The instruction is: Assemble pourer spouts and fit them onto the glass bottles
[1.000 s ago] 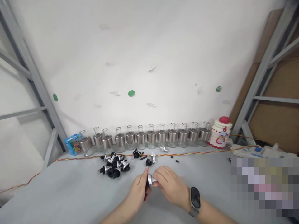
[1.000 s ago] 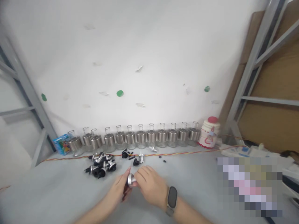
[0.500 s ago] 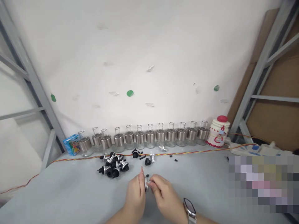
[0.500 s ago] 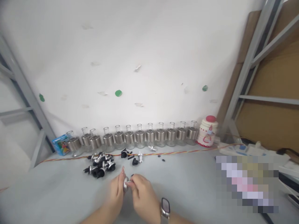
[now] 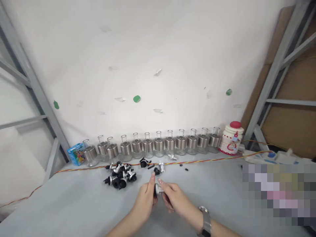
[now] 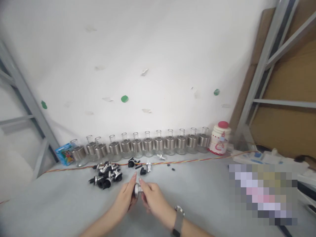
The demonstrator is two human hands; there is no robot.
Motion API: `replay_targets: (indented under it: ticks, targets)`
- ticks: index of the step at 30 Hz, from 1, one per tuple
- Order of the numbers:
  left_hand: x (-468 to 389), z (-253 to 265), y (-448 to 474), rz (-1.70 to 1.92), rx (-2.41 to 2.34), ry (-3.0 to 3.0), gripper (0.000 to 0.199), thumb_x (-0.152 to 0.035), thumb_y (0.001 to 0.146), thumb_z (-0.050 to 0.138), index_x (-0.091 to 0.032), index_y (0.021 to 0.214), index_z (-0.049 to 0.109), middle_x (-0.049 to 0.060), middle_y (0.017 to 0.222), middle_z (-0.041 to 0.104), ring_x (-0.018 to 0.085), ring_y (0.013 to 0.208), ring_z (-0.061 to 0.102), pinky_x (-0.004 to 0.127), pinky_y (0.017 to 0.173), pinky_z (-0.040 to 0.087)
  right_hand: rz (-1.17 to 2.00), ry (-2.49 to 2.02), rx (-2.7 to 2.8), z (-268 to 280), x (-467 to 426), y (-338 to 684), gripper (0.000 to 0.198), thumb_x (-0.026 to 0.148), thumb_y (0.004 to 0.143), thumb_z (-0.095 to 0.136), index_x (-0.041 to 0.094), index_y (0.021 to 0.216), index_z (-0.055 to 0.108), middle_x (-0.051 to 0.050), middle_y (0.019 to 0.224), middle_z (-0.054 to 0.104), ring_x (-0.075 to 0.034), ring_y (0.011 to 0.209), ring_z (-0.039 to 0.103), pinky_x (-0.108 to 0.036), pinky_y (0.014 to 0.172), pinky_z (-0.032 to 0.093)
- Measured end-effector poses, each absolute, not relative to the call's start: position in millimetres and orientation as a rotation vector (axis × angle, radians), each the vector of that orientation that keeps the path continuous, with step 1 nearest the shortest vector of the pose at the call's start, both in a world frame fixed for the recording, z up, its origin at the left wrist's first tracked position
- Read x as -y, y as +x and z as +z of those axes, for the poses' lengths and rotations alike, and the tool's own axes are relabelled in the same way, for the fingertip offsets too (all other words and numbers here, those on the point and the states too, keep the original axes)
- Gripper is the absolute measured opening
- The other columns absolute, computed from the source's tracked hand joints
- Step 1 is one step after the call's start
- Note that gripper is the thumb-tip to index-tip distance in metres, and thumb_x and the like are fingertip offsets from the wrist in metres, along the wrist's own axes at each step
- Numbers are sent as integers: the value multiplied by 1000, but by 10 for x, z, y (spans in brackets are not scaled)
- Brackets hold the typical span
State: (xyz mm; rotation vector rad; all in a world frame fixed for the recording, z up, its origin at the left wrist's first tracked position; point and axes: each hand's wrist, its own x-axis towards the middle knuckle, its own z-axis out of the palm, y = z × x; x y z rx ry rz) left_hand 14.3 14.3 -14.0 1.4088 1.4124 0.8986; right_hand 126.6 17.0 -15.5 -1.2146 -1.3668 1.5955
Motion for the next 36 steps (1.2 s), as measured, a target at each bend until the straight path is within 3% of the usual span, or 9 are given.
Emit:
replay_targets:
  ticks: [2, 4, 6, 9, 12, 15, 19, 26, 36]
  targets:
    - [-124, -96, 117, 859, -1362, 1425, 60, -59, 80, 11, -22, 37, 30, -5, 31, 27, 10, 30, 31, 24, 38, 28, 1611, -1176, 1356, -117, -196, 1300, 54, 71, 67, 37, 21, 46, 34, 9, 33, 26, -6, 29, 24, -21, 33, 25]
    - [-90, -46, 69, 934, -1379, 1604, 58, -54, 83, 18, -19, 47, 46, -1, 40, 45, 13, 40, 45, 24, 47, 37, 1559, -1171, 1389, -122, -211, 1327, 54, 71, 67, 36, 21, 47, 36, 9, 34, 27, -6, 30, 26, -21, 34, 25]
    - [-67, -7, 14, 1009, -1363, 1841, 41, -46, 84, 29, -17, 80, 58, 4, 69, 61, 16, 62, 55, 26, 61, 43, 1452, -1173, 1447, -162, -233, 1348, 54, 70, 68, 37, 19, 48, 38, 8, 37, 30, -6, 34, 28, -21, 36, 25]
    - [-89, -17, -44, 960, -1187, 2085, 37, -37, 82, 41, -22, 115, 45, 8, 108, 56, 17, 87, 56, 28, 72, 47, 1351, -1161, 1464, -224, -293, 1380, 55, 69, 71, 34, 18, 52, 41, 6, 42, 34, -7, 38, 31, -21, 39, 25]
    - [-147, -103, -57, 955, -1082, 2147, 33, -31, 79, 49, -23, 111, 48, 7, 106, 56, 17, 90, 55, 28, 73, 49, 1375, -1202, 1496, -217, -379, 1454, 57, 67, 76, 22, 18, 59, 45, 5, 43, 38, -8, 37, 34, -22, 39, 28]
    - [-188, -172, -39, 1033, -1142, 1993, 26, -31, 76, 53, -21, 101, 52, 5, 95, 58, 17, 82, 58, 29, 69, 51, 1004, -1335, 1745, -144, -513, 1665, 51, 54, 85, 18, 17, 67, 50, 2, 49, 47, -12, 46, 46, -23, 49, 37]
    - [-232, -172, 1, 1160, -1122, 1507, 29, -35, 74, 56, -18, 95, 49, 5, 86, 59, 20, 79, 60, 32, 61, 53, 443, -1587, 1801, -110, -756, 2124, 12, 27, 79, 48, 16, 83, 53, -9, 91, 52, -20, 85, 50, -30, 79, 36]
    - [-326, -114, 9, 1266, -1055, 945, 55, -35, 49, 76, -13, 94, 53, 1, 75, 58, 19, 66, 64, 36, 65, 53, 428, -1710, 1845, -387, -978, 2394, 7, 13, 70, 56, 14, 76, 52, -9, 83, 51, -19, 77, 50, -29, 74, 38]
    - [-227, 8, 15, 1196, -1019, 822, 31, -26, 57, 74, -12, 80, 58, 6, 84, 63, 20, 75, 64, 34, 79, 49, 543, -1610, 1792, -299, -995, 2349, 12, 9, 72, 45, 17, 65, 48, -6, 74, 54, -19, 77, 52, -30, 73, 36]
